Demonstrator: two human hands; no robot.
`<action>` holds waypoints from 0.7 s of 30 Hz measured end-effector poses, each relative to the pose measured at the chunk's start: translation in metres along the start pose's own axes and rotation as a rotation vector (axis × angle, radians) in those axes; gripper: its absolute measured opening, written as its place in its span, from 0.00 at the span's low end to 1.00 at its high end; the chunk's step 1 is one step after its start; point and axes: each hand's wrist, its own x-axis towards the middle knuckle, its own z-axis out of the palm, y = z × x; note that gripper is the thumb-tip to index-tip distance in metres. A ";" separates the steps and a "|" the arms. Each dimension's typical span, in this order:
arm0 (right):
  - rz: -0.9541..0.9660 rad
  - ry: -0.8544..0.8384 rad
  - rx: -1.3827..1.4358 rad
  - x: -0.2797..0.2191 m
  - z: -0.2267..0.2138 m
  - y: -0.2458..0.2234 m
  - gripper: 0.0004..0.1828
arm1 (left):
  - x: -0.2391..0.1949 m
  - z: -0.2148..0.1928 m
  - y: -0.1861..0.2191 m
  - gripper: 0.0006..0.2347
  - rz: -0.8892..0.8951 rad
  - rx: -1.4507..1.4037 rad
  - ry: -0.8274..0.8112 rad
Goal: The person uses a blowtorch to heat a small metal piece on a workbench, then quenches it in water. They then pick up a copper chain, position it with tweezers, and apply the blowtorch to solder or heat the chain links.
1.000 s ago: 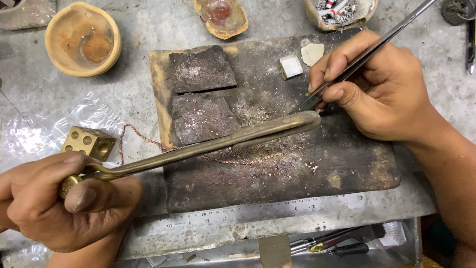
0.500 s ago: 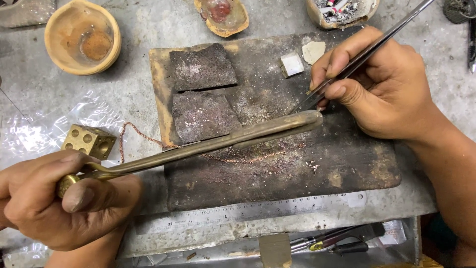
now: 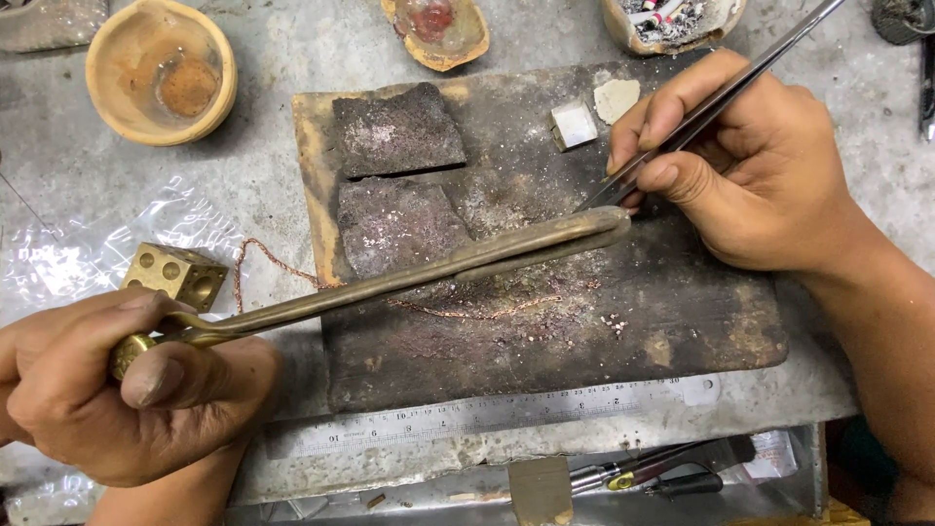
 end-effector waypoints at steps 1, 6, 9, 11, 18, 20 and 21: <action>0.001 -0.001 0.001 0.000 0.000 0.000 0.12 | 0.000 0.000 -0.001 0.23 0.000 0.001 -0.002; 0.046 0.009 0.038 -0.001 0.000 0.001 0.12 | -0.003 -0.006 0.000 0.22 -0.034 -0.050 -0.055; 0.052 0.016 0.040 -0.001 -0.001 0.000 0.13 | -0.002 -0.006 0.000 0.22 -0.025 -0.040 -0.061; 0.052 0.012 0.045 -0.001 -0.001 0.001 0.12 | -0.003 -0.011 -0.003 0.23 -0.030 -0.042 -0.095; 0.068 0.029 0.043 -0.002 0.001 0.001 0.11 | -0.005 -0.019 -0.007 0.21 -0.028 -0.075 -0.182; 0.064 0.023 0.048 -0.001 0.001 0.001 0.11 | -0.006 -0.022 -0.007 0.21 -0.022 -0.071 -0.203; 0.059 0.016 0.052 -0.001 0.001 0.001 0.11 | -0.006 -0.023 -0.008 0.21 -0.018 -0.067 -0.223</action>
